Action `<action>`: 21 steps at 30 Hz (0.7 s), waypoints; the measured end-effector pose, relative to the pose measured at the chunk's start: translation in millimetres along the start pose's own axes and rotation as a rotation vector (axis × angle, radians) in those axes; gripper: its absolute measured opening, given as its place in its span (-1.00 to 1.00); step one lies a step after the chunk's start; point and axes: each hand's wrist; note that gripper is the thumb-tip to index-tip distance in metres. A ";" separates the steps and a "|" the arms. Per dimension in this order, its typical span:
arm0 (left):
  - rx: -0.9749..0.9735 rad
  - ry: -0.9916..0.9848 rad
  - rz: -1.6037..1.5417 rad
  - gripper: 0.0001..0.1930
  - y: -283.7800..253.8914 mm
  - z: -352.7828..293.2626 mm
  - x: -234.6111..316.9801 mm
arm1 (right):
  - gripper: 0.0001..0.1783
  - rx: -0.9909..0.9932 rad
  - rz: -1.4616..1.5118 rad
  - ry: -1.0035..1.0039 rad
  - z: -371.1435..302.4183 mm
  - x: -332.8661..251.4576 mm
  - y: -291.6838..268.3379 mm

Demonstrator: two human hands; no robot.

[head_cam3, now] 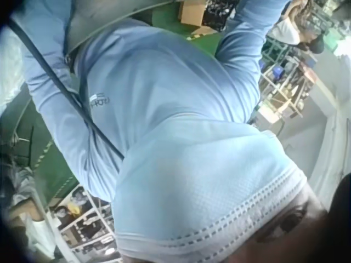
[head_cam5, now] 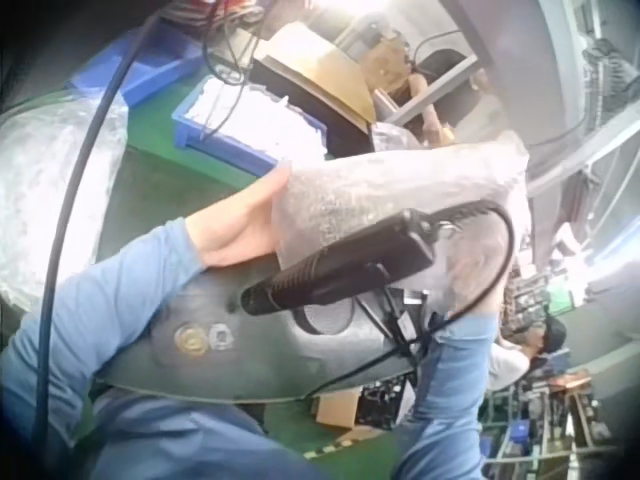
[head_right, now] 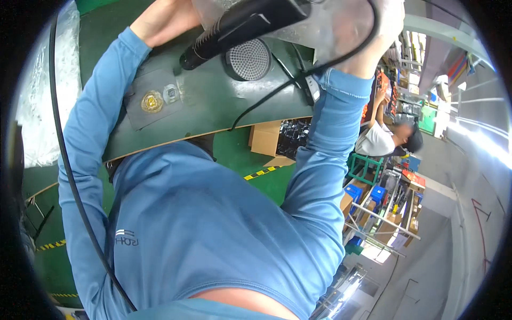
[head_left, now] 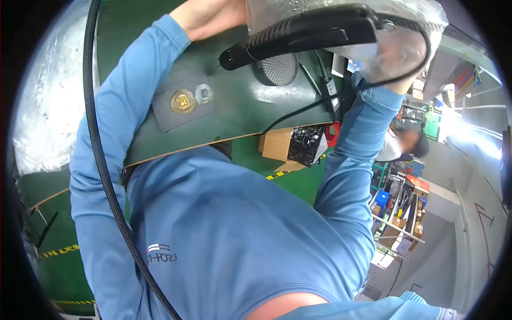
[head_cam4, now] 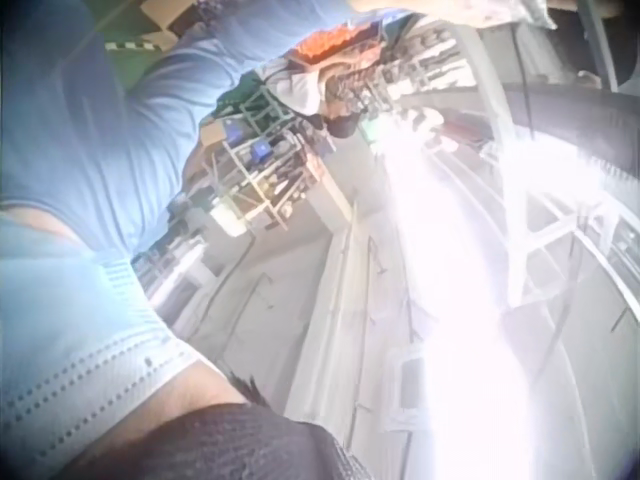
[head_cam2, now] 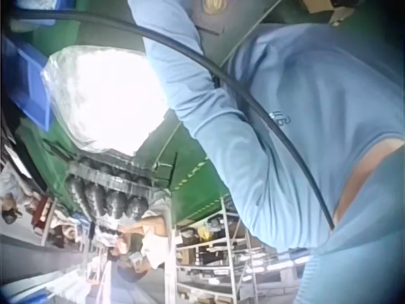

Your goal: The person seals a plastic bag filled with small metal components by heating the plastic with a heat gun and folding it by hand, then hangs the heat gun onto its overhead mount.

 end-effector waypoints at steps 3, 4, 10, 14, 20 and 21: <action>-0.021 0.046 0.047 -0.37 -5.6 27.7 3.9 | -0.62 0.073 0.034 0.296 -1.6 17.6 -20.1; 0.174 -0.040 0.265 -0.40 -0.4 38.0 7.4 | -0.59 0.100 0.044 0.395 -0.4 22.3 -27.3; -0.057 -0.097 -0.169 -0.43 -1.3 73.7 -4.7 | -0.69 0.352 0.480 0.556 18.3 -5.2 -5.3; -0.091 0.028 -0.121 -0.54 -19.2 93.0 -11.3 | -0.71 0.367 0.529 0.655 22.4 -18.6 6.8; 0.158 -0.178 0.002 -0.55 -17.9 101.6 -21.4 | -0.73 0.404 0.625 0.793 22.4 -21.5 17.8; 0.191 -0.227 0.016 -0.55 -18.1 99.9 -21.2 | -0.73 0.410 0.647 0.817 23.2 -47.8 35.4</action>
Point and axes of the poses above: each hand's wrist, its own z-axis towards the middle knuckle, its own y-axis out of the palm, x = y × z, and after that the axes turned 13 degrees about z, right-handed
